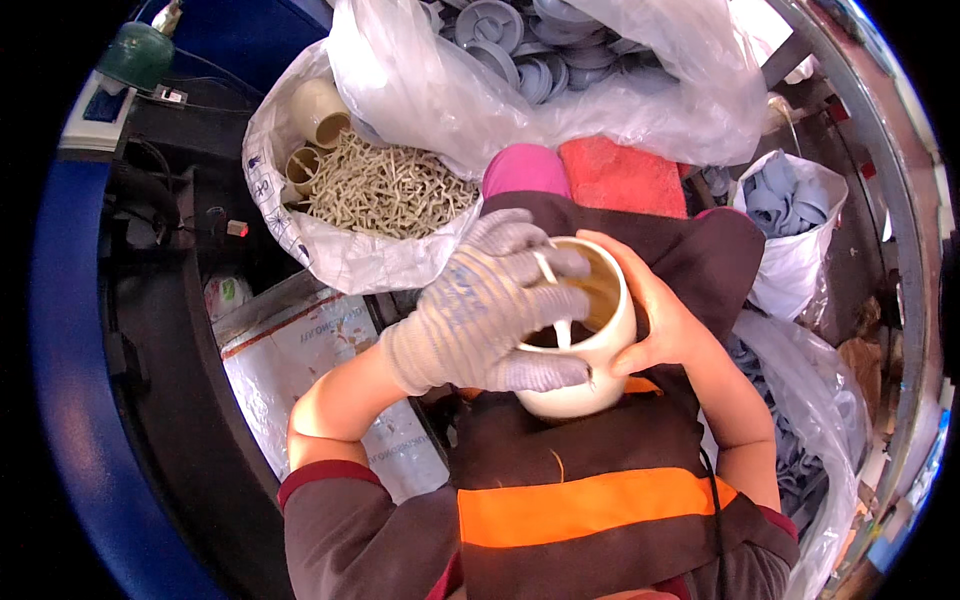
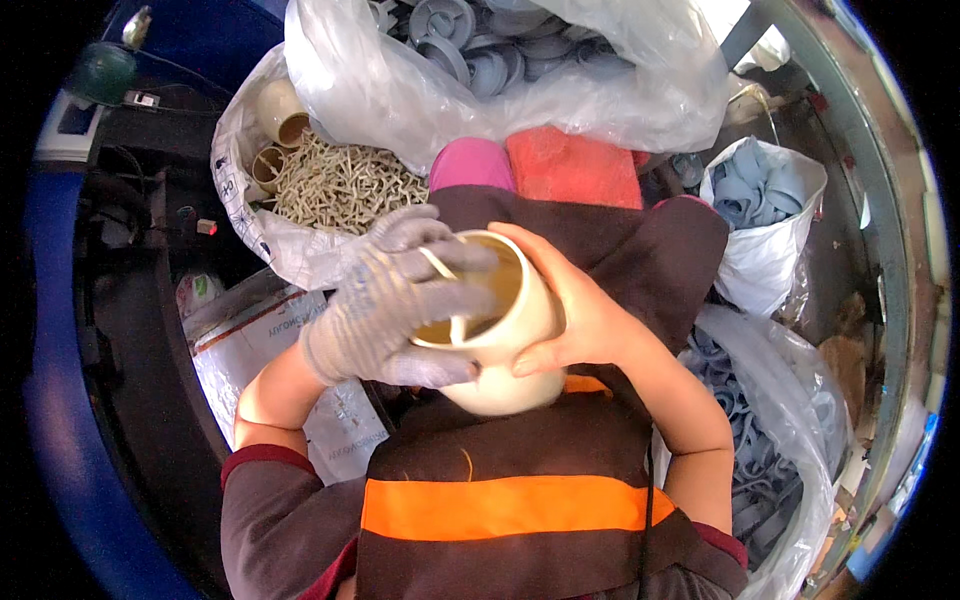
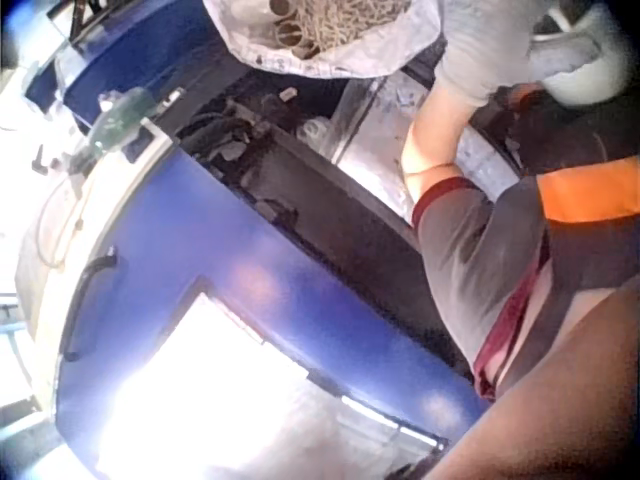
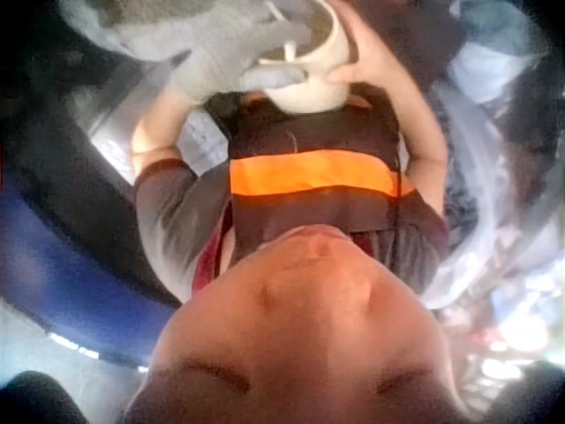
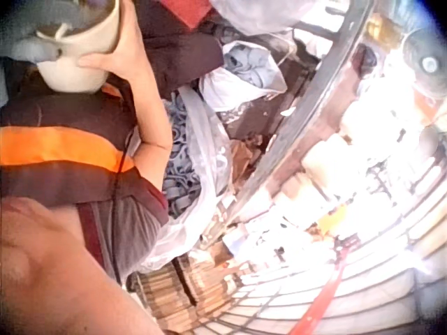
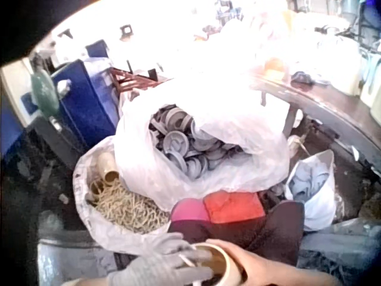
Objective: The person picks up a plastic jug and a lid, fits the lid onto the opening of the jug, and then places the assembled jug onto a table.
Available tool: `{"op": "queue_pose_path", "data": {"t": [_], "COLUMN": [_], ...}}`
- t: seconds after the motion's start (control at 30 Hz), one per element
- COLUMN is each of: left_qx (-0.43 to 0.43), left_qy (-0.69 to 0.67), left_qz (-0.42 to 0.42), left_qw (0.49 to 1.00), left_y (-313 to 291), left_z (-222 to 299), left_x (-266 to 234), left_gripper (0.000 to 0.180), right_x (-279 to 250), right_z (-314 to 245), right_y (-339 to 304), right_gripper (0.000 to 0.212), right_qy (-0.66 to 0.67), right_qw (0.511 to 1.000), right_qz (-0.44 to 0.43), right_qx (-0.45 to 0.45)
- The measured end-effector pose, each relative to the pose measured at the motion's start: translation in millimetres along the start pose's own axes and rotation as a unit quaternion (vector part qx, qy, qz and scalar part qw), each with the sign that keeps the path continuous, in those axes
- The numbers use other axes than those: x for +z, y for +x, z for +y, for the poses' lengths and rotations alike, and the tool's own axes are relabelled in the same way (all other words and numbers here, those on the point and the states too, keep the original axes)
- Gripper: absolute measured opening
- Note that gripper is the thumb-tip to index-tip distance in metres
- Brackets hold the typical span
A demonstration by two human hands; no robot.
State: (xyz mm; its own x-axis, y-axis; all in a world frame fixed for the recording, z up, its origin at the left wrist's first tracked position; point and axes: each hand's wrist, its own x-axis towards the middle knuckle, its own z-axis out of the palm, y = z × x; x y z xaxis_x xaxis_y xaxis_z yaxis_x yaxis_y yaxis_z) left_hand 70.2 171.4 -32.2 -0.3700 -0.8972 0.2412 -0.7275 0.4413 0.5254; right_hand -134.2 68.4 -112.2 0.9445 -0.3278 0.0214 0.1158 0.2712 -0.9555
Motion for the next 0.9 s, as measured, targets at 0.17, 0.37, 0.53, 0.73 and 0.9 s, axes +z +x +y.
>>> {"op": "queue_pose_path", "data": {"t": [0.17,0.37,0.53,0.73,0.9], "left_qx": [-0.052,-0.36,-0.104,-0.033,-0.337], "left_qy": [-0.153,-0.387,-0.204,-0.205,-0.304], "left_qz": [0.091,0.232,0.115,0.064,0.393], "left_qw": [0.983,0.816,0.967,0.976,0.8], "left_y": [-14,-20,-12,-5,-71], "left_z": [-4,0,-27,-28,-85], "left_x": [32,45,32,19,-11], "left_gripper": [0.031,0.035,0.025,0.023,0.014], "right_x": [18,24,15,2,-10], "right_z": [9,4,-36,-26,-26], "right_y": [-4,-3,11,3,-31], "right_gripper": [0.101,0.08,0.042,0.028,0.03], "right_qy": [0.019,-0.062,-0.475,-0.347,-0.356], "right_qw": [0.998,0.992,0.861,0.918,0.912], "right_qz": [0.057,0.107,0.043,-0.027,0.02], "right_qx": [-0.008,-0.006,-0.177,-0.191,-0.206]}}
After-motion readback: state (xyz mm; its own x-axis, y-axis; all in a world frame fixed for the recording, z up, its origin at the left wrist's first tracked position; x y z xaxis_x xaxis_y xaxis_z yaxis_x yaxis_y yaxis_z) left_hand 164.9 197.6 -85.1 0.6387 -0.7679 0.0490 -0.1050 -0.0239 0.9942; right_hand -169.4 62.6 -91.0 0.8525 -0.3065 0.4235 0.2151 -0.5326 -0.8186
